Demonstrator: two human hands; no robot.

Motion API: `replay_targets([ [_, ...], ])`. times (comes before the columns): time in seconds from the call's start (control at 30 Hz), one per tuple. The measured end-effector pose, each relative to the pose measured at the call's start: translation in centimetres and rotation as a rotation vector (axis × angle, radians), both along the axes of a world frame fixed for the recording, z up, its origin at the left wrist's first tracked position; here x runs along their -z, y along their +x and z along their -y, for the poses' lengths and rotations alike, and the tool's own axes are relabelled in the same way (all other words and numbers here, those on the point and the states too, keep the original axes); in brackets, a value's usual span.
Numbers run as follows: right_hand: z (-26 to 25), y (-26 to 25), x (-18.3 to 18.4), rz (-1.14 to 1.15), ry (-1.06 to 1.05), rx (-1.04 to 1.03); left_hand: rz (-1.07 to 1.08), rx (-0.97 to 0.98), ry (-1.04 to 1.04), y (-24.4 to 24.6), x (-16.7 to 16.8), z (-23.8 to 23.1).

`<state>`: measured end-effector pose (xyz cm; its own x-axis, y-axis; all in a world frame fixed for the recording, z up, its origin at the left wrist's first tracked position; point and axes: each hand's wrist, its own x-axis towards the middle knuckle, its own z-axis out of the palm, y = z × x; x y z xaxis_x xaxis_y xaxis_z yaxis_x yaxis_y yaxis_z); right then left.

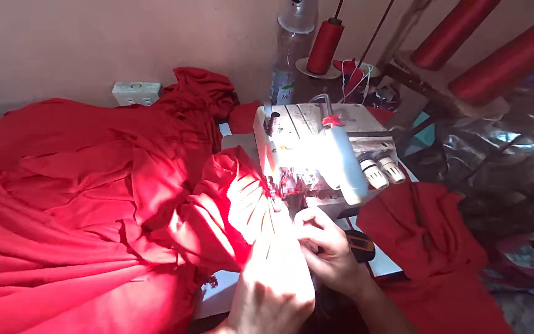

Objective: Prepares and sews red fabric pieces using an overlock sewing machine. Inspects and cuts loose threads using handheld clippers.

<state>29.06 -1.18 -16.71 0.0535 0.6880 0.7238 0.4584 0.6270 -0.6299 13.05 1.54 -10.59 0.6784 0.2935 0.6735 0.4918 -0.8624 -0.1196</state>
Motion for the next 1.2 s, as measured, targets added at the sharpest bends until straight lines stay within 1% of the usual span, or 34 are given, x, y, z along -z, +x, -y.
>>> replay_targets([
  [0.1, -0.1, 0.1, -0.7, 0.014, -0.060, 0.017, 0.048, 0.023, 0.032, 0.3, 0.2, -0.7],
  [0.2, -0.3, 0.1, -1.0, 0.012, -0.086, 0.026, 0.094, 0.060, -0.018, -0.7, 0.5, -2.1],
  [0.27, -0.4, 0.1, -1.2, -0.002, -0.088, 0.037, 0.129, -0.022, -0.121, -2.1, 0.2, -4.1],
  [0.3, -0.4, -0.1, -1.1, -0.012, -0.084, 0.048, 0.135, -0.081, -0.162, -2.7, -0.8, -5.0],
  [0.33, -0.4, -0.3, -1.1, -0.018, -0.075, 0.058, 0.094, -0.131, -0.125, -3.3, -1.7, -5.6],
  [0.37, -0.4, -0.5, -0.9, -0.023, -0.059, 0.069, 0.046, -0.139, -0.078, -3.7, -2.2, -5.7],
  [0.43, -0.3, -0.6, -0.4, -0.036, -0.022, 0.084, 0.005, -0.070, -0.099, -3.5, -2.6, -3.8],
  [0.47, -0.2, -0.6, -0.1, -0.041, -0.011, 0.085, 0.081, -0.028, -0.160, -2.7, -2.0, -2.2],
  [0.5, 0.0, -0.5, 0.2, -0.043, -0.002, 0.081, 0.292, 0.018, -0.200, -1.2, 0.1, -0.7],
  [0.53, 0.2, -0.4, 0.4, -0.044, 0.011, 0.073, 0.473, 0.070, -0.182, -0.2, 1.9, 1.0],
  [0.57, 0.3, -0.3, 0.7, -0.040, 0.021, 0.069, 0.455, 0.096, -0.164, -0.4, 2.5, 2.7],
  [0.63, 0.5, -0.3, 1.0, -0.031, 0.040, 0.071, 0.154, 0.101, -0.052, -1.9, 2.8, 3.9],
  [0.67, 0.5, -0.3, 1.1, -0.030, 0.049, 0.072, 0.050, 0.085, -0.009, -2.3, 2.6, 3.9],
  [0.7, 0.5, -0.2, 1.1, -0.029, 0.056, 0.075, 0.000, 0.085, 0.000, -2.3, 2.2, 3.6],
  [0.77, 0.5, -0.3, 1.0, -0.029, 0.059, 0.080, 0.048, 0.094, -0.031, -1.8, 1.9, 2.9],
  [0.83, 0.3, -0.2, 0.8, -0.020, 0.056, 0.077, 0.086, 0.052, -0.004, -1.3, 2.0, 2.3],
  [0.97, 0.1, -0.1, 0.7, 0.012, 0.071, 0.066, -0.009, 0.022, 0.055, -1.3, 1.1, 1.4],
  [1.0, 0.1, -0.1, 0.7, 0.015, 0.068, 0.062, -0.003, 0.011, 0.054, -1.1, 1.2, 1.3],
  [1.13, 0.0, -0.1, 0.5, 0.028, 0.069, 0.058, 0.103, -0.018, 0.073, -0.4, 2.1, 0.3],
  [1.2, 0.0, 0.0, 0.4, 0.035, 0.070, 0.057, 0.105, -0.021, 0.062, -0.4, 2.0, -0.1],
])
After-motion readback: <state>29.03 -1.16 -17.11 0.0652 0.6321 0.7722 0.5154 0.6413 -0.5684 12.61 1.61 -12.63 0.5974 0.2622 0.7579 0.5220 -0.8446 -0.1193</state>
